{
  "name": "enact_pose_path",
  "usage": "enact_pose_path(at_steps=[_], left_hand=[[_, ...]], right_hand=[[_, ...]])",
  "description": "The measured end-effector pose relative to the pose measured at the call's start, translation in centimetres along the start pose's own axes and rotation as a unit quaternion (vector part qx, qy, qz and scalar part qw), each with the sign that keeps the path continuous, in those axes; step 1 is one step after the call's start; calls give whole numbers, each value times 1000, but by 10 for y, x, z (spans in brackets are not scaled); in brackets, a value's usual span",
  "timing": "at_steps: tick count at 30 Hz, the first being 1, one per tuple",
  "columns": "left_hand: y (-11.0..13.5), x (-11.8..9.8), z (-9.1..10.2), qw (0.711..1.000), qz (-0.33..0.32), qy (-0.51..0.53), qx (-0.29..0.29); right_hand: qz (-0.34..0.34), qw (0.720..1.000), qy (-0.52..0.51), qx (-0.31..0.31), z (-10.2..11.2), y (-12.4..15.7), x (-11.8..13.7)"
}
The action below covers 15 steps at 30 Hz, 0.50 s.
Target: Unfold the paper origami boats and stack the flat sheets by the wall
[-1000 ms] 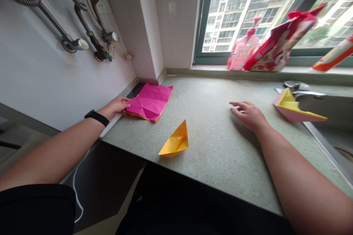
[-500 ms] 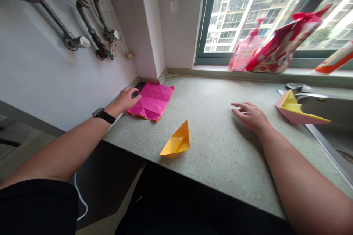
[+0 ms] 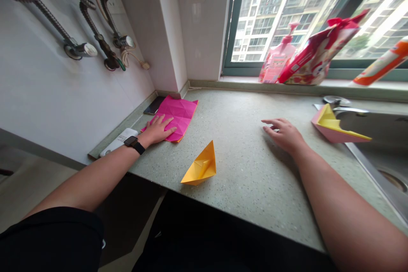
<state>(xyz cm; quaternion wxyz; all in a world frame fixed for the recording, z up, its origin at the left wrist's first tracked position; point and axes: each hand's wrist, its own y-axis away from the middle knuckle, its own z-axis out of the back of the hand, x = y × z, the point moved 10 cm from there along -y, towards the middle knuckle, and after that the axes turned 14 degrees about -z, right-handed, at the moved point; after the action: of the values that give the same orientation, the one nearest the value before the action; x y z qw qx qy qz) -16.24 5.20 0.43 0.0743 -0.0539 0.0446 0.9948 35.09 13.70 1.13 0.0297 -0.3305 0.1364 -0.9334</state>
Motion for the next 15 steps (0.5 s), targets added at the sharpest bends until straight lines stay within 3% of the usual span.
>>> enact_pose_path(at_steps=[15], left_hand=[[2,-2,-10,1000,2,-20,12]], right_hand=[[1,1000,8,-3,0,3,2]])
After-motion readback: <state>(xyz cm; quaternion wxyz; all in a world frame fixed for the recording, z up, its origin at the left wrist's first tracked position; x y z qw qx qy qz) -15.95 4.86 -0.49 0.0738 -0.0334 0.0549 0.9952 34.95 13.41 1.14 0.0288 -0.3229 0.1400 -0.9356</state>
